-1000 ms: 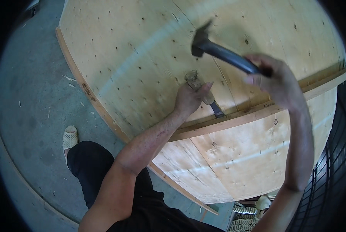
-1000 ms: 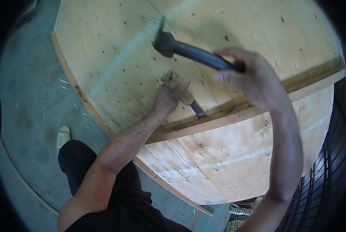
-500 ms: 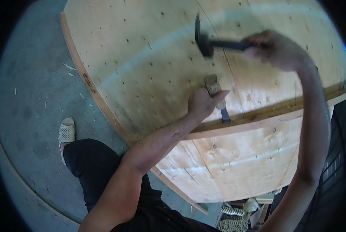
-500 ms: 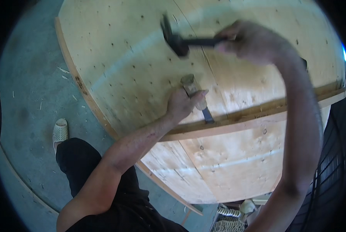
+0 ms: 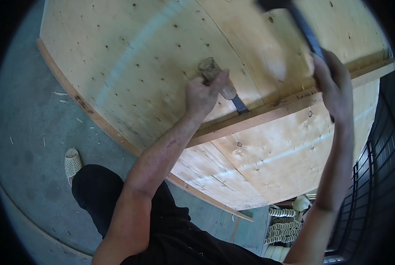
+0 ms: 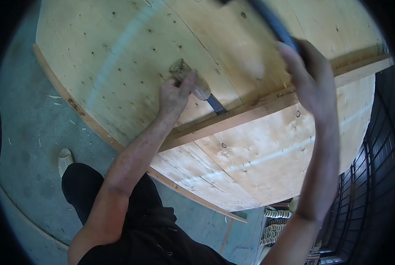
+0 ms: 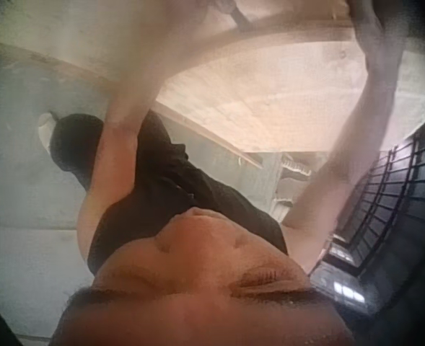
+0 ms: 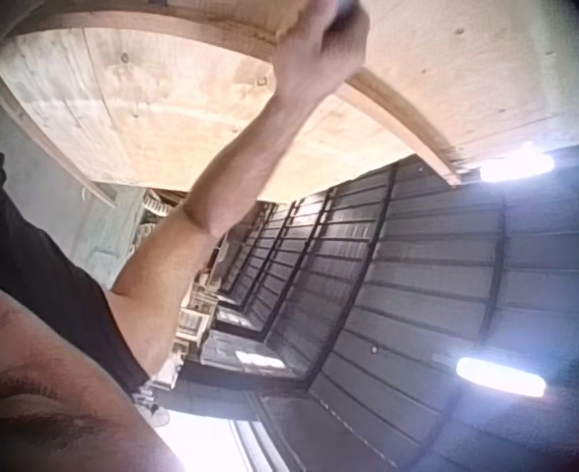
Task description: Using a hammer and chisel to shape or adjust a wooden structure.
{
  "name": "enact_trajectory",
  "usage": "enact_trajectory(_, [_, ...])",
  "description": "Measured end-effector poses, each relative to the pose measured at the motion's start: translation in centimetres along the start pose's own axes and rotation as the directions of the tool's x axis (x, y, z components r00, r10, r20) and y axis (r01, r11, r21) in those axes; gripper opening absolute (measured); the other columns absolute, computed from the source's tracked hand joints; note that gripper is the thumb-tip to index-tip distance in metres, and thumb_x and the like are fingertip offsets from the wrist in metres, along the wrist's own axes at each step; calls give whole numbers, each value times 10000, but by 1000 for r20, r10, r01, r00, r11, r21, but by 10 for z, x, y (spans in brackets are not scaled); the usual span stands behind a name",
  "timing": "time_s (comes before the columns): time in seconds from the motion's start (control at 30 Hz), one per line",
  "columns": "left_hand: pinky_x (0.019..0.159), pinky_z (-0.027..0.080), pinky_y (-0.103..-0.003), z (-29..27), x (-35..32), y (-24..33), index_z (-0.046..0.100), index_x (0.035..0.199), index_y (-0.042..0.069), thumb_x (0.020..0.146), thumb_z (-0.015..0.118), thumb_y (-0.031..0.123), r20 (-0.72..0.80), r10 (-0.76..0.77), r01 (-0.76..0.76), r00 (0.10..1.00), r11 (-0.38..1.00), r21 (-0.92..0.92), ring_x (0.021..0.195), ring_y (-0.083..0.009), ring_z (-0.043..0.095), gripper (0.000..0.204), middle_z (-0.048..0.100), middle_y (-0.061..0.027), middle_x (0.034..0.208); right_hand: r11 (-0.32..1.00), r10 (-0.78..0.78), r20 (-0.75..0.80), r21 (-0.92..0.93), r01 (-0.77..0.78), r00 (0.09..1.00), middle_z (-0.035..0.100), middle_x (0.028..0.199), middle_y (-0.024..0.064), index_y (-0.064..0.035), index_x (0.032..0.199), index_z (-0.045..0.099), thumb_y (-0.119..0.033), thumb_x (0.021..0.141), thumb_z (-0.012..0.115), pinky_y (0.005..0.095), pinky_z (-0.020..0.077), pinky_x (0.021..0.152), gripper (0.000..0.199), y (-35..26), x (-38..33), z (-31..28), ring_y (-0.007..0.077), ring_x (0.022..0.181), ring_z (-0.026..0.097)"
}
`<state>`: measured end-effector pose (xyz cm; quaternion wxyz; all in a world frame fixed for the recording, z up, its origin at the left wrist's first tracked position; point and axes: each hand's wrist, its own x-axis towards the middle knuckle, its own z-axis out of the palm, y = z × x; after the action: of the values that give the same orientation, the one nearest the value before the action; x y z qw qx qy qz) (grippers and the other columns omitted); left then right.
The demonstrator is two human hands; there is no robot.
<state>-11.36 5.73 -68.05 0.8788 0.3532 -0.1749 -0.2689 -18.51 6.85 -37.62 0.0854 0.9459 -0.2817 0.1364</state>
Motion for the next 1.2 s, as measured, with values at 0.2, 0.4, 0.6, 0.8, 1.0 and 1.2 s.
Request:
enact_trajectory(0.2, [936,492,-369,12,1,-7,595,1173,0,982,473,549,-82,-126,67,989,858,-509,1018,-182,624,594,649,-116,1108,996,26,-755,-37,-81,656,617,870,52,19,1093,615,-523,976,530,291,445,733,561,139,-49,-28,143,812,551])
enact_trajectory(0.4, [943,483,-430,8,6,16,565,1093,1,924,394,670,87,-287,265,954,670,-693,1025,-321,603,711,624,-183,1040,420,579,-486,866,272,655,605,1229,125,0,1310,548,-401,896,703,382,461,948,597,145,-19,16,248,1117,562])
enact_trajectory(0.6, [826,448,-408,37,-17,22,546,902,58,947,363,584,-48,-120,43,992,658,-752,811,-254,518,558,545,-108,845,882,452,-482,368,-296,750,650,1024,169,72,1115,654,-527,698,834,412,438,965,751,129,-28,13,266,1049,609])
enact_trajectory(0.8, [1049,358,-483,43,-101,5,545,1118,36,942,403,527,-91,380,-348,921,693,-632,1075,-289,515,541,552,-154,1078,809,485,-531,574,-127,695,629,1074,206,93,1173,623,-584,669,831,400,360,1040,869,146,-21,17,285,1129,556])
enact_trajectory(1.0, [1057,328,-479,28,-110,8,546,1127,45,935,400,533,-13,436,-378,900,765,-522,1120,-290,494,544,558,-135,1106,817,409,-547,576,-26,730,588,755,19,20,884,680,-433,725,860,246,434,711,513,120,-31,18,118,737,545])
enact_trajectory(1.2, [969,396,-488,15,-53,27,543,975,75,915,382,498,-37,110,-104,993,699,-708,945,-291,550,457,567,-101,919,763,468,-476,642,-70,744,617,905,48,86,1050,658,-348,762,854,253,424,779,557,134,-28,24,122,850,556])
